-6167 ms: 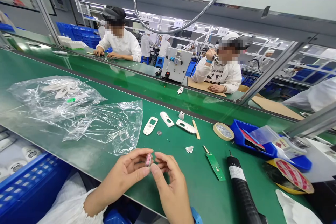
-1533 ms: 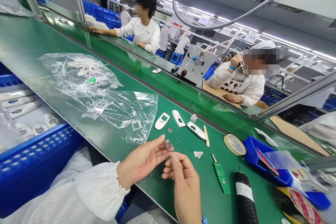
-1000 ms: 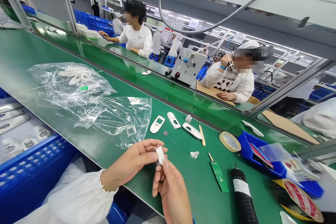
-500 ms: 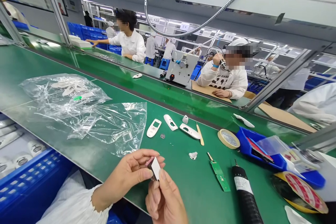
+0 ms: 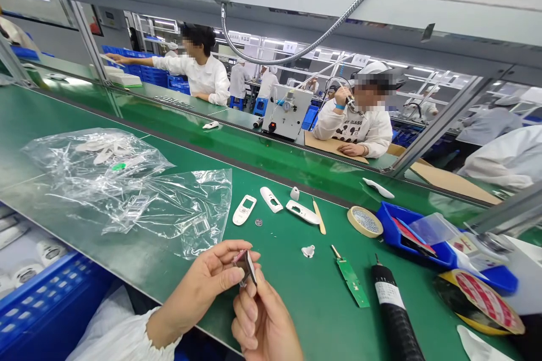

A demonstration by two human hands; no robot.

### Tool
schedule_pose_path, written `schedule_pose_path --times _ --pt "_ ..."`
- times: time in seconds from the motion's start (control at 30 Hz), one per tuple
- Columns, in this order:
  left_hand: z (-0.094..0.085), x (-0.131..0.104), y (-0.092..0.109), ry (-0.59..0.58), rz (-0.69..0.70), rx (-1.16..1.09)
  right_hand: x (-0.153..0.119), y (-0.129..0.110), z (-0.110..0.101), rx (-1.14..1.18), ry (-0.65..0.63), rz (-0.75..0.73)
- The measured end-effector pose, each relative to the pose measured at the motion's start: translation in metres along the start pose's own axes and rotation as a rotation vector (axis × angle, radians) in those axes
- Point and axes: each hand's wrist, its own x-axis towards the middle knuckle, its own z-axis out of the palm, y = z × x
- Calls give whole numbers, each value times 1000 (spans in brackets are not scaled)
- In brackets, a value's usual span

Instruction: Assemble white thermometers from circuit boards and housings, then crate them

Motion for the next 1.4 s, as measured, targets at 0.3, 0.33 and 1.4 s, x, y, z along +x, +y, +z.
schedule_pose_path --times 0.3,0.33,1.4 --pt "1 2 4 42 -39 81 5 9 -8 -258 121 -115" --pt "1 2 5 46 -38 94 5 9 -9 -303 131 -120" --pt "48 31 63 -325 -106 1051 -12 -5 -10 -294 88 -483"
